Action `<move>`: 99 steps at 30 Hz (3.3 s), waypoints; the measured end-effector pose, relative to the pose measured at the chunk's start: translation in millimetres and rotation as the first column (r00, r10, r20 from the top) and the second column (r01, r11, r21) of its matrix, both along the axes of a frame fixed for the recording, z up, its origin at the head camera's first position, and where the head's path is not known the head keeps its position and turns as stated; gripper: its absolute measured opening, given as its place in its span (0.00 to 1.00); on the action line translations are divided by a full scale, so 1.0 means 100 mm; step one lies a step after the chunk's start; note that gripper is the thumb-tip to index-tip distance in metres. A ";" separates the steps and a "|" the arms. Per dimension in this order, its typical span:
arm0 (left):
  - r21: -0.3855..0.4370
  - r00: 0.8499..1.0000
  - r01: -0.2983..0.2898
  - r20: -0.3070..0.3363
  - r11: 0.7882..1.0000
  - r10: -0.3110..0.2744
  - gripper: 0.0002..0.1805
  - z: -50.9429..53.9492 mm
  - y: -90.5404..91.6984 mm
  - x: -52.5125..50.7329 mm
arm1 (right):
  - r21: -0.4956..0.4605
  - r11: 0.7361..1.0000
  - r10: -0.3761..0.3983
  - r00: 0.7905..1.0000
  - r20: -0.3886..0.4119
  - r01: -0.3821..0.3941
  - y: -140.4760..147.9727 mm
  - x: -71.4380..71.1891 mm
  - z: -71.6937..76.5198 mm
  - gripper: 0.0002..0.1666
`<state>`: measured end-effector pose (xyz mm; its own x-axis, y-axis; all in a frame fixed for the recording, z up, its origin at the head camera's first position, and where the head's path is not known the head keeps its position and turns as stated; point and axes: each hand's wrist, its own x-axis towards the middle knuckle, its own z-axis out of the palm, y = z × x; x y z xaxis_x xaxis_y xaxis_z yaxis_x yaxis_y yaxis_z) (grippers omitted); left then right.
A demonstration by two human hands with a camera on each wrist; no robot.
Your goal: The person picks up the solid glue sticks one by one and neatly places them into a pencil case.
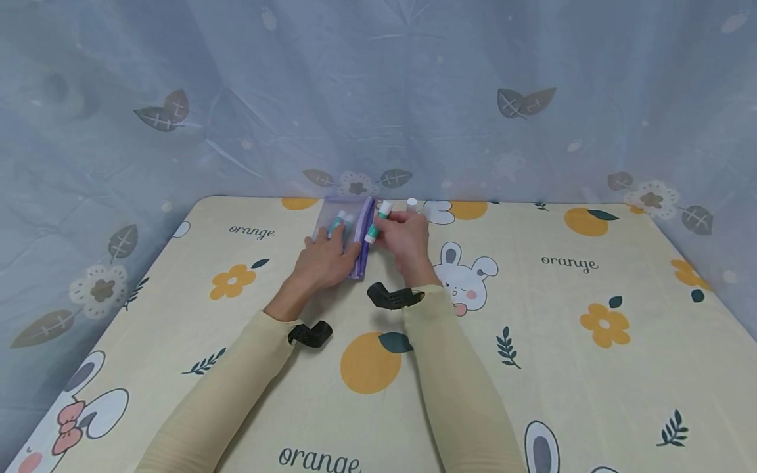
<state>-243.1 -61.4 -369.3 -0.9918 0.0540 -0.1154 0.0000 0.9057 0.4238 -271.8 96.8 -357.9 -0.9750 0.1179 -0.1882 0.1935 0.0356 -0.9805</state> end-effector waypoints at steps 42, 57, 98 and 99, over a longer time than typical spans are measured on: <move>0.009 1.000 0.003 -0.015 1.000 -0.003 0.36 -0.04 0.00 -0.05 | 0.023 0.998 0.054 0.990 0.128 -0.058 -0.19 0.02 -0.21 0.23; 0.004 1.000 0.000 -0.016 1.000 0.000 0.35 0.00 0.00 -0.01 | 0.034 0.999 0.036 0.987 0.155 -0.042 -0.24 0.07 -0.18 0.16; 0.001 1.000 -0.001 0.001 1.000 0.001 0.35 0.01 0.00 0.00 | 0.050 0.998 -0.050 0.998 0.030 0.048 -0.20 0.04 -0.14 0.30; -0.001 1.000 -0.001 0.002 1.000 0.001 0.35 0.01 0.00 0.00 | 0.059 0.997 -0.056 0.998 0.027 0.054 -0.20 0.04 -0.13 0.30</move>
<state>-243.3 -60.9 -368.5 -0.9917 0.0527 -0.1172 -0.0018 0.9060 0.4233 -268.3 76.5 -371.1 -0.9610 0.1829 -0.2076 0.2251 0.0807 -0.9710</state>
